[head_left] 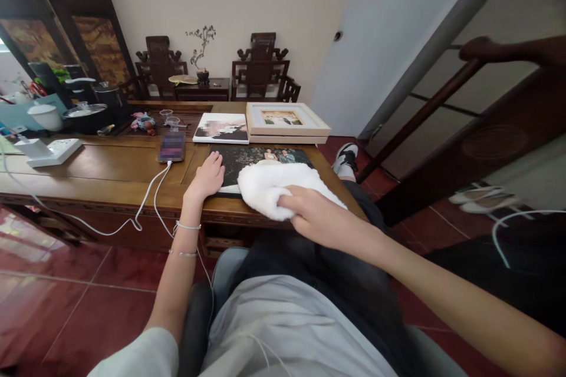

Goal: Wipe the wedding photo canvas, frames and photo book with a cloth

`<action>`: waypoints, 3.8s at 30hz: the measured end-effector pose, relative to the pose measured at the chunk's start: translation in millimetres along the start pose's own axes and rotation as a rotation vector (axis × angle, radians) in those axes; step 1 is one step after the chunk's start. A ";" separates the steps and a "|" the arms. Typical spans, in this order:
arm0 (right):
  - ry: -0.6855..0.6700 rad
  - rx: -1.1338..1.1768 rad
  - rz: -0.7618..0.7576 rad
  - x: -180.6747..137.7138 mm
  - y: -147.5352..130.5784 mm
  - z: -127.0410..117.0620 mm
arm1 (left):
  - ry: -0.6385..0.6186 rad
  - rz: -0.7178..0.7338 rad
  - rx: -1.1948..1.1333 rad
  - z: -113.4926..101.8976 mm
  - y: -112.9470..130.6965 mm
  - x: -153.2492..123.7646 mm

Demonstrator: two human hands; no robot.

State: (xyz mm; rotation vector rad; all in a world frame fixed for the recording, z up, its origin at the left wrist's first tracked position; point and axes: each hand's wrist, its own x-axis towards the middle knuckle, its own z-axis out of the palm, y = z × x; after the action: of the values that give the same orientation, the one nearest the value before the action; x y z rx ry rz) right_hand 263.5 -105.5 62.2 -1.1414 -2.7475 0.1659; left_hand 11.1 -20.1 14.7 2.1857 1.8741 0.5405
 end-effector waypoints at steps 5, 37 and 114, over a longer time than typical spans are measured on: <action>0.020 -0.048 0.067 66.5 29.6 -3.0 | -0.011 0.002 0.006 -0.7 0.4 0.4; -0.030 -0.059 0.030 50.4 -12.0 -4.1 | 0.006 0.019 -0.019 -0.4 -1.6 2.8; 0.200 0.139 0.151 165.7 36.5 2.7 | 0.148 0.108 -0.092 12.0 -20.3 15.4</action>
State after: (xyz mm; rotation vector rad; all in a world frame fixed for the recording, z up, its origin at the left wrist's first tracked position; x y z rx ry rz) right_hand 173.0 37.8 71.2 -1.2530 -2.4372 0.2422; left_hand -0.4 -0.6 -2.0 2.2512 1.7692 0.8135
